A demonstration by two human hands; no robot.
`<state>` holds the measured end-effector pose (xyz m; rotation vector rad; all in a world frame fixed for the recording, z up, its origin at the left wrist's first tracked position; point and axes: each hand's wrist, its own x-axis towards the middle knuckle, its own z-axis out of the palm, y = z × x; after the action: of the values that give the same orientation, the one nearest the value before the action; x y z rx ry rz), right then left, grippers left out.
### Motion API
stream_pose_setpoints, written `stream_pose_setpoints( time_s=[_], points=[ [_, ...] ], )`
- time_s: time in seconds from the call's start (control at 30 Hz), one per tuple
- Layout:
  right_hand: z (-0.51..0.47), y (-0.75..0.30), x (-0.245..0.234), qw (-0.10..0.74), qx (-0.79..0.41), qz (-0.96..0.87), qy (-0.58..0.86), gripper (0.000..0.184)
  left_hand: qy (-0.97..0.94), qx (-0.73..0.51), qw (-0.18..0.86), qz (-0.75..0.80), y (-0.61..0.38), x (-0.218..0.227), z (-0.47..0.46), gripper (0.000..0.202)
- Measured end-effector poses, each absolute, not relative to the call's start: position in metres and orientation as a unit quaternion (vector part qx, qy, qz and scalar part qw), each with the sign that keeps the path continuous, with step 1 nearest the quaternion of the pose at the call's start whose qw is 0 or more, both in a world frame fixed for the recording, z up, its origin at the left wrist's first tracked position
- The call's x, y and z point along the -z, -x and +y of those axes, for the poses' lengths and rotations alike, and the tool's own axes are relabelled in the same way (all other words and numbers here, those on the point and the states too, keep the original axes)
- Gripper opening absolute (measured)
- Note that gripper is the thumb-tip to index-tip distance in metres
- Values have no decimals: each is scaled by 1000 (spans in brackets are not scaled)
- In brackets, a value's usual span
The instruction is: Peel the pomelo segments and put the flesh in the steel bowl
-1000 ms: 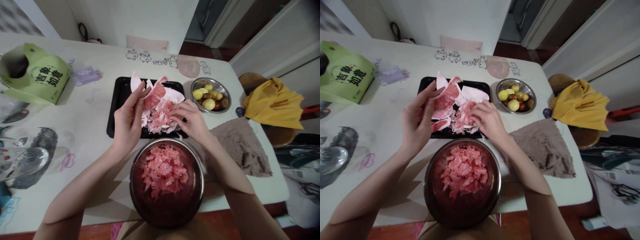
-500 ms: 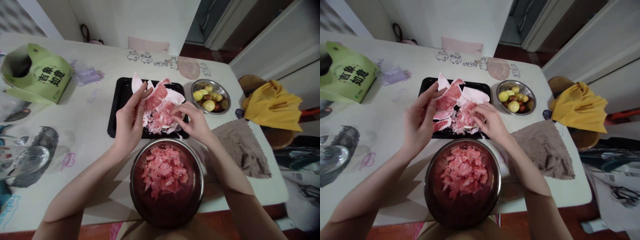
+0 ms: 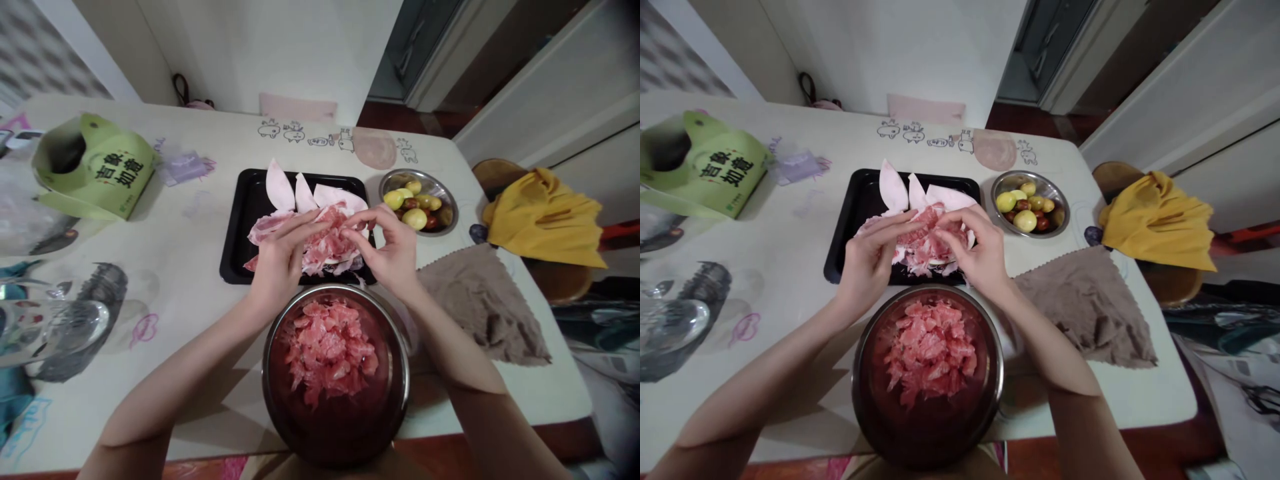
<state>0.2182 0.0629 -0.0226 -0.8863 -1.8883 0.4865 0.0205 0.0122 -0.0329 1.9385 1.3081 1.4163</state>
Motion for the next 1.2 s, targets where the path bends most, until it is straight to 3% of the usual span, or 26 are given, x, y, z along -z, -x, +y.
stream_pose_setpoints(
  time_s=[0.47,1.2],
  points=[
    [58,-211,21,509,-137,-766,367,4,-715,-496,212,445,-27,37,9,51],
    [55,-212,18,510,-128,-751,399,8,-713,-494,208,452,-24,35,9,45]
  ],
)
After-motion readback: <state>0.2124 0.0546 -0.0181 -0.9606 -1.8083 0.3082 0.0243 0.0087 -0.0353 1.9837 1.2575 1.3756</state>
